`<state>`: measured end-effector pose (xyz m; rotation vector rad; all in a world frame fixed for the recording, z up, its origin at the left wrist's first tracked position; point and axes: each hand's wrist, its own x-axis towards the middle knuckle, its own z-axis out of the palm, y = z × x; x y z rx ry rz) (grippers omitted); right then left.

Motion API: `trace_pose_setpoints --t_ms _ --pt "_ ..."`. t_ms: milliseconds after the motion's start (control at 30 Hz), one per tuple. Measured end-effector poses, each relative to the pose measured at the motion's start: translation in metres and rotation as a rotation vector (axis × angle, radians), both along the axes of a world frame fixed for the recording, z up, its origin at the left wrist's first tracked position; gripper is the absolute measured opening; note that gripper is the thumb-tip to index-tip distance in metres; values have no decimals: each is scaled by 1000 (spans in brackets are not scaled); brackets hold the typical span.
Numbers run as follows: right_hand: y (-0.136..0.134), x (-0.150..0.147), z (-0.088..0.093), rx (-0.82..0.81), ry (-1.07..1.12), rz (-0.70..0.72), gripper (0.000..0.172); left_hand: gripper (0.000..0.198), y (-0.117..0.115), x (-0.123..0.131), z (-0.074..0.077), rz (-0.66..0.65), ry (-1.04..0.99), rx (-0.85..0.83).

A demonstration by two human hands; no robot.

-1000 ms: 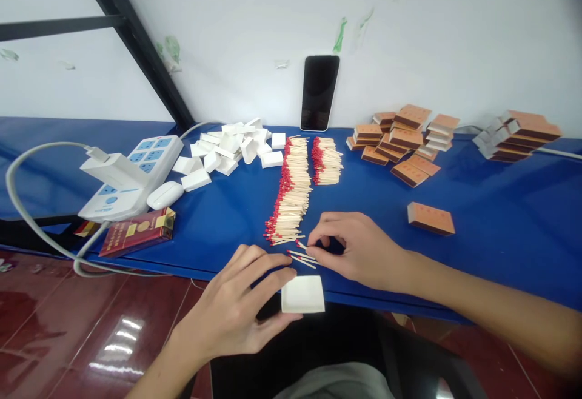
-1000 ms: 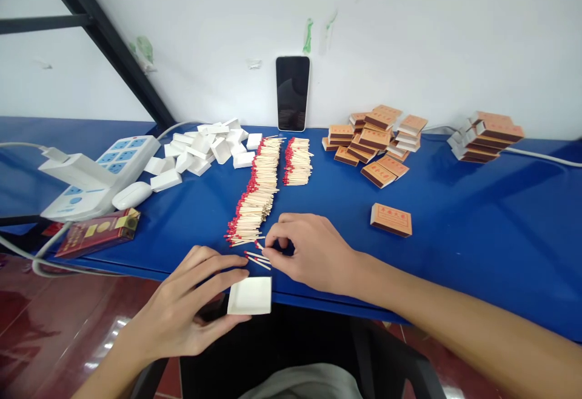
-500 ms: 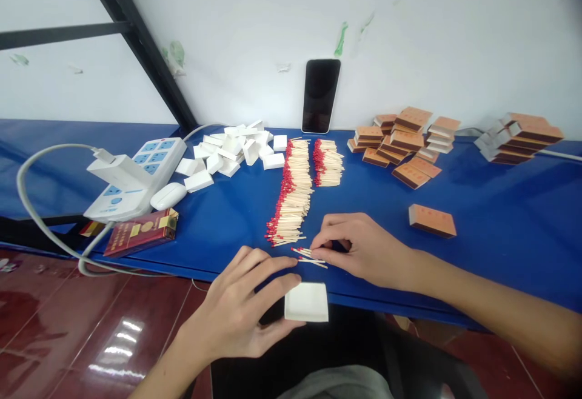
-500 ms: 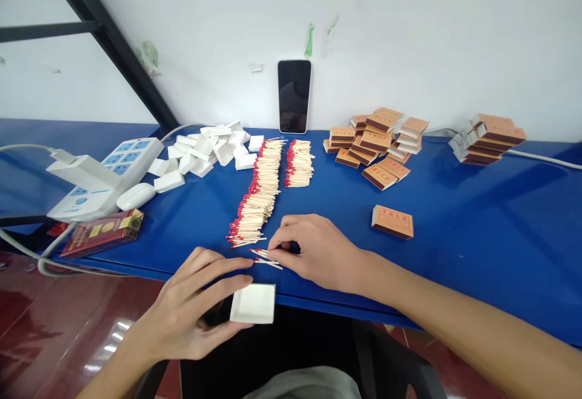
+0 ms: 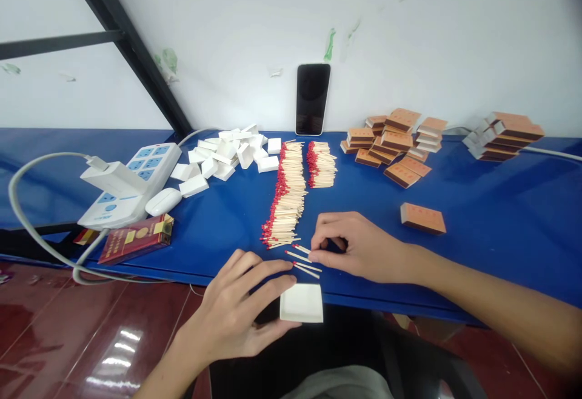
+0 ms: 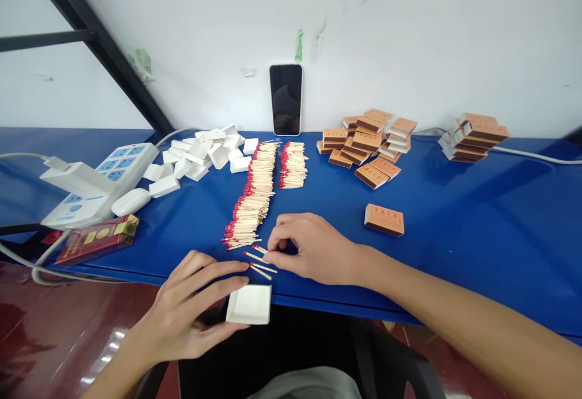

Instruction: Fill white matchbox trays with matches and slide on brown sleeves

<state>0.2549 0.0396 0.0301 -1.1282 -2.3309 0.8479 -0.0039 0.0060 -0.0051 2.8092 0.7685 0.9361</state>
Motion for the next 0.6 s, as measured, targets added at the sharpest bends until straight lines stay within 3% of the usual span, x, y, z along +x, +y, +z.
trace_pose_setpoints --t_ms 200,367,600 --pt "-9 -3 -5 93 -47 -7 12 34 0 1 1 17 6 21" --pt "-5 -14 -9 130 -79 -118 12 36 2 5 3 -15 61 35" --pt "-7 -10 -7 80 -65 -104 7 35 1 5 5 -2 84 42"
